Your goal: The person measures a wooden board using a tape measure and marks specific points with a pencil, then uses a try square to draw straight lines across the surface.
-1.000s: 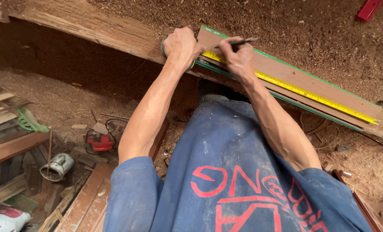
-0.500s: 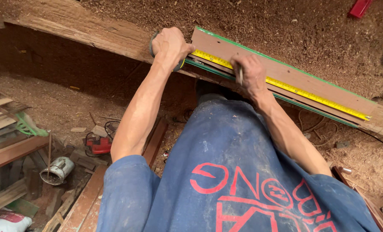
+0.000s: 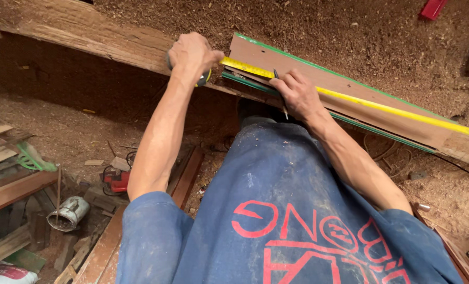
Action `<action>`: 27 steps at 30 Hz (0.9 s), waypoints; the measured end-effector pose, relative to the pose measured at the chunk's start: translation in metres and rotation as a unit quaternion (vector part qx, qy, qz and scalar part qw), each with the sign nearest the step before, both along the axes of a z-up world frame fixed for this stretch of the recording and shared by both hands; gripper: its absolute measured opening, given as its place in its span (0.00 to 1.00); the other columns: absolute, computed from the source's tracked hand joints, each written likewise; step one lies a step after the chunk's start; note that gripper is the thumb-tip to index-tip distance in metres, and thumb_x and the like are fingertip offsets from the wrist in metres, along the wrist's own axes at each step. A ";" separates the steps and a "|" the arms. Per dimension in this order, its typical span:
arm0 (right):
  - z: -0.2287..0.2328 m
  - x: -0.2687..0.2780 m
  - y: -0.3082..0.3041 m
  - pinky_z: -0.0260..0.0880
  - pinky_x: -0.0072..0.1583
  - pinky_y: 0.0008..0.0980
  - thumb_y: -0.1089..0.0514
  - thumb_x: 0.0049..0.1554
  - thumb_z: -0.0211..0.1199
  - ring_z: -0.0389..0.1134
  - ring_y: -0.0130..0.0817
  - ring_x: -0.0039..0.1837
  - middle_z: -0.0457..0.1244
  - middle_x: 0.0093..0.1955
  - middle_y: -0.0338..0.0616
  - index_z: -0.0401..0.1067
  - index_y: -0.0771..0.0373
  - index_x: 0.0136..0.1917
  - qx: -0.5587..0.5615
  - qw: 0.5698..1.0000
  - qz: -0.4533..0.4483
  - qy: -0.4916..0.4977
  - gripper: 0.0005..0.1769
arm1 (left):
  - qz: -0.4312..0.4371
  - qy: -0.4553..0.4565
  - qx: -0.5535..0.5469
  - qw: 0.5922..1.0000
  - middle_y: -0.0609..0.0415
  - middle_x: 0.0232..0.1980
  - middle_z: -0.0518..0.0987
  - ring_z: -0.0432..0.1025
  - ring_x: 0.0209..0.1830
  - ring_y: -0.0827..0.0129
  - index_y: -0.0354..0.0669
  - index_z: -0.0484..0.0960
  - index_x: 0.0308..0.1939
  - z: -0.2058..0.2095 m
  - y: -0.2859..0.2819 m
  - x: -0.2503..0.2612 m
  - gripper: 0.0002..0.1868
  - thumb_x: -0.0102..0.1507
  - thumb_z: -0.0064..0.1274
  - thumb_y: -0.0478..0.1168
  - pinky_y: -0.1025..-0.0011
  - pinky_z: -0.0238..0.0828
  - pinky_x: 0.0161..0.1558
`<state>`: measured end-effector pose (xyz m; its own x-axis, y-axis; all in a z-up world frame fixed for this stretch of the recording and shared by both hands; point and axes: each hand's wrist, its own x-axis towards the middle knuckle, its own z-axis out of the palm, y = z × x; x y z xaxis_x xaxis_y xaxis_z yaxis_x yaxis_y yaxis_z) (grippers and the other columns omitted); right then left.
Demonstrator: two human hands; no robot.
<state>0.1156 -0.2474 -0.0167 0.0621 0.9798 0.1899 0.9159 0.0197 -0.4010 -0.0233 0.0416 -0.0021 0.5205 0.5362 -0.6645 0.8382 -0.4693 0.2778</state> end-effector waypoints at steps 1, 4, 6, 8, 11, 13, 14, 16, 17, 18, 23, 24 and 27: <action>0.000 -0.002 0.002 0.72 0.53 0.40 0.65 0.51 0.63 0.66 0.44 0.53 0.65 0.48 0.46 0.73 0.62 0.58 0.001 1.000 0.001 0.000 0.19 | 0.007 0.000 0.003 1.000 0.46 0.39 0.85 0.80 0.40 0.56 0.49 0.90 0.36 -0.001 0.003 -0.002 0.21 0.54 0.66 0.60 0.57 0.76 0.44; 0.000 -0.008 0.005 0.70 0.50 0.40 0.64 0.52 0.63 0.66 0.43 0.54 0.65 0.48 0.44 0.73 0.60 0.56 -0.012 1.000 -0.026 0.004 0.16 | 0.014 -0.029 0.033 0.999 0.43 0.40 0.85 0.80 0.42 0.53 0.47 0.90 0.36 -0.002 0.003 -0.007 0.24 0.52 0.69 0.62 0.56 0.76 0.45; 0.000 -0.008 0.004 0.71 0.52 0.41 0.64 0.54 0.63 0.66 0.43 0.53 0.65 0.47 0.43 0.74 0.58 0.54 -0.017 0.999 -0.043 -0.002 0.13 | 0.013 -0.058 0.059 0.997 0.42 0.40 0.85 0.79 0.42 0.50 0.46 0.90 0.36 -0.003 0.000 -0.008 0.25 0.51 0.70 0.63 0.55 0.75 0.45; 0.000 -0.008 0.005 0.71 0.51 0.41 0.64 0.54 0.63 0.66 0.43 0.52 0.65 0.46 0.43 0.74 0.58 0.54 -0.015 0.999 -0.045 -0.004 0.13 | 0.019 -0.040 0.046 0.998 0.41 0.40 0.85 0.80 0.43 0.50 0.44 0.89 0.37 -0.001 -0.001 -0.007 0.28 0.53 0.69 0.64 0.56 0.77 0.45; 0.001 -0.009 0.006 0.71 0.52 0.41 0.63 0.54 0.63 0.66 0.43 0.53 0.66 0.47 0.43 0.74 0.59 0.53 -0.006 0.999 -0.046 0.001 0.12 | 0.031 -0.030 0.044 0.998 0.41 0.40 0.84 0.80 0.42 0.51 0.40 0.88 0.36 0.002 -0.002 -0.004 0.28 0.52 0.70 0.63 0.57 0.77 0.45; 0.001 -0.008 0.006 0.72 0.52 0.41 0.63 0.53 0.63 0.66 0.43 0.53 0.66 0.47 0.43 0.74 0.59 0.53 -0.001 0.999 -0.045 0.008 0.13 | 0.027 -0.035 0.049 0.998 0.40 0.40 0.84 0.80 0.42 0.50 0.39 0.88 0.35 0.003 -0.001 -0.004 0.29 0.51 0.70 0.63 0.56 0.77 0.44; 0.001 -0.008 0.006 0.71 0.52 0.40 0.64 0.54 0.63 0.66 0.43 0.53 0.66 0.48 0.43 0.74 0.59 0.53 -0.007 0.999 -0.047 0.009 0.12 | 0.023 -0.039 0.054 0.998 0.40 0.40 0.84 0.80 0.42 0.49 0.39 0.88 0.35 0.003 -0.001 -0.003 0.29 0.51 0.70 0.63 0.56 0.77 0.44; 0.000 -0.009 0.005 0.71 0.52 0.40 0.64 0.54 0.63 0.67 0.43 0.53 0.66 0.48 0.43 0.74 0.59 0.53 -0.014 0.999 -0.050 0.011 0.12 | 0.020 -0.045 0.060 0.997 0.39 0.40 0.83 0.80 0.42 0.49 0.38 0.88 0.34 0.003 -0.001 -0.003 0.30 0.51 0.71 0.63 0.56 0.77 0.43; -0.001 -0.009 0.005 0.72 0.52 0.40 0.64 0.54 0.63 0.67 0.43 0.53 0.66 0.47 0.43 0.74 0.59 0.53 -0.011 0.999 -0.049 0.008 0.13 | 0.018 -0.050 0.069 0.996 0.39 0.39 0.83 0.80 0.41 0.49 0.37 0.88 0.34 0.003 0.000 -0.003 0.30 0.50 0.71 0.63 0.56 0.77 0.41; -0.002 -0.009 0.005 0.72 0.52 0.40 0.63 0.54 0.63 0.66 0.43 0.53 0.66 0.47 0.43 0.75 0.59 0.54 -0.009 0.999 -0.047 0.005 0.13 | 0.018 -0.049 0.069 0.996 0.39 0.39 0.83 0.80 0.41 0.49 0.37 0.88 0.34 0.003 0.000 -0.003 0.30 0.50 0.71 0.63 0.56 0.77 0.41; -0.005 -0.007 0.004 0.71 0.52 0.41 0.65 0.55 0.64 0.67 0.43 0.53 0.66 0.48 0.44 0.74 0.60 0.53 -0.008 0.999 -0.052 0.009 0.12 | 0.014 -0.011 0.051 0.999 0.39 0.37 0.83 0.81 0.38 0.52 0.33 0.85 0.33 0.003 0.000 -0.001 0.33 0.53 0.69 0.65 0.57 0.80 0.37; -0.005 -0.007 0.004 0.71 0.51 0.42 0.65 0.54 0.64 0.66 0.44 0.52 0.66 0.47 0.44 0.74 0.60 0.53 -0.012 0.998 -0.051 0.017 0.12 | 0.014 -0.012 0.051 0.999 0.39 0.37 0.83 0.81 0.38 0.52 0.33 0.85 0.33 0.003 0.000 -0.001 0.33 0.53 0.69 0.65 0.57 0.80 0.37; -0.003 -0.011 0.013 0.69 0.49 0.45 0.64 0.60 0.66 0.65 0.48 0.50 0.64 0.44 0.49 0.74 0.64 0.55 -0.017 0.992 -0.101 0.069 0.10 | 0.008 -0.036 0.072 0.997 0.39 0.37 0.83 0.81 0.38 0.51 0.35 0.86 0.32 0.002 -0.001 -0.003 0.31 0.53 0.69 0.64 0.57 0.78 0.38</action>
<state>0.1041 -0.2348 -0.0198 0.2818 0.9503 0.1323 0.8357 -0.1754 -0.5204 -0.0259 0.0409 0.0000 0.5548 0.6319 -0.5412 0.8263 -0.4947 0.2693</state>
